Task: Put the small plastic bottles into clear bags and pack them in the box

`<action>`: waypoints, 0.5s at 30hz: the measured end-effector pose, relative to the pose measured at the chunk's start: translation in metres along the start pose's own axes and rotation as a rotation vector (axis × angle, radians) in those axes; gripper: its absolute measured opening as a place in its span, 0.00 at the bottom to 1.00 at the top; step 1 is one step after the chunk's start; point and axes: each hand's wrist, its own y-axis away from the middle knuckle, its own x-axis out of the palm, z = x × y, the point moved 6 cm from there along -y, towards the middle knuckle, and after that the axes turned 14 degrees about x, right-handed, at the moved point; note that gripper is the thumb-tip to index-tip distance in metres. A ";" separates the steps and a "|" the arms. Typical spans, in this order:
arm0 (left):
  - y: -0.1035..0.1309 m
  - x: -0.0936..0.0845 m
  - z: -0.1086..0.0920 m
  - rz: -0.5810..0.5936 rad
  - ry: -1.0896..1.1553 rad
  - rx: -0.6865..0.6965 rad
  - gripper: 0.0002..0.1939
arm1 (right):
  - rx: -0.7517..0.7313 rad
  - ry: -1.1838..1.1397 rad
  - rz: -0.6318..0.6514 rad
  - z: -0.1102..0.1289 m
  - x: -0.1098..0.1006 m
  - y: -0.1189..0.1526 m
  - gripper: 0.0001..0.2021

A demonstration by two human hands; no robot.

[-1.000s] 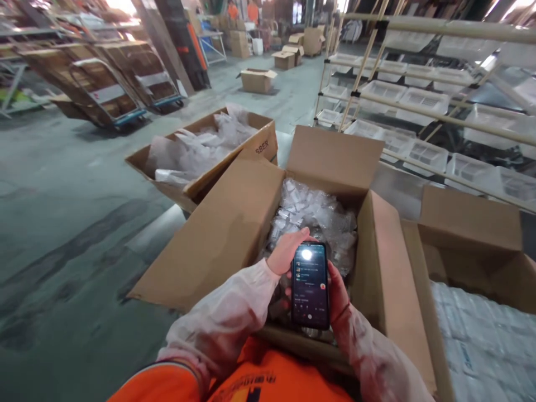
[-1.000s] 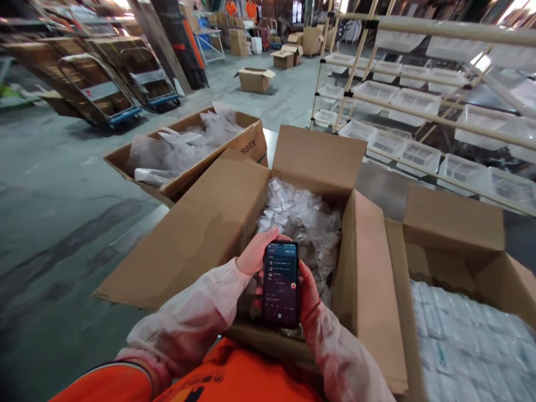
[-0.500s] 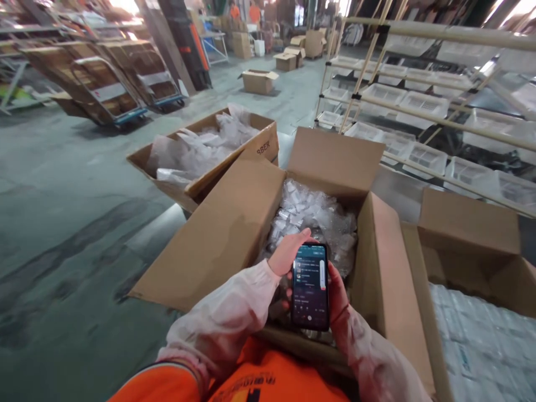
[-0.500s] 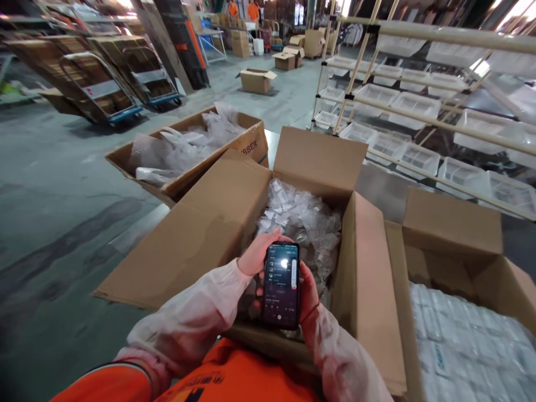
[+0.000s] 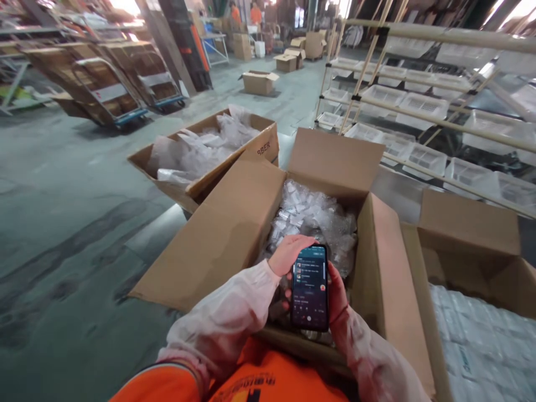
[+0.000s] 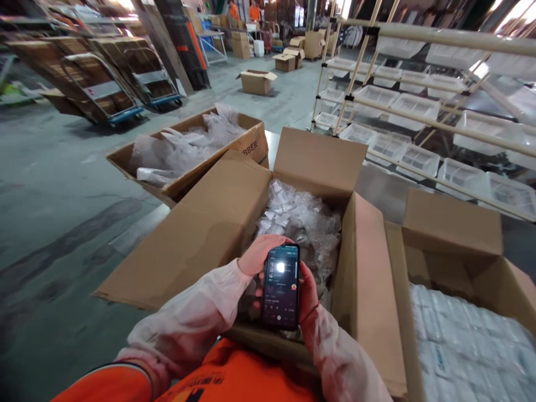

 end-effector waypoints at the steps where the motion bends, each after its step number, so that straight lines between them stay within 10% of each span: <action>1: 0.000 0.000 0.000 -0.002 0.003 -0.010 0.15 | -0.008 -0.001 -0.004 0.000 0.000 0.000 0.37; 15: -0.001 -0.001 0.001 -0.020 0.005 -0.052 0.14 | -0.046 -0.030 -0.001 0.002 0.005 0.001 0.34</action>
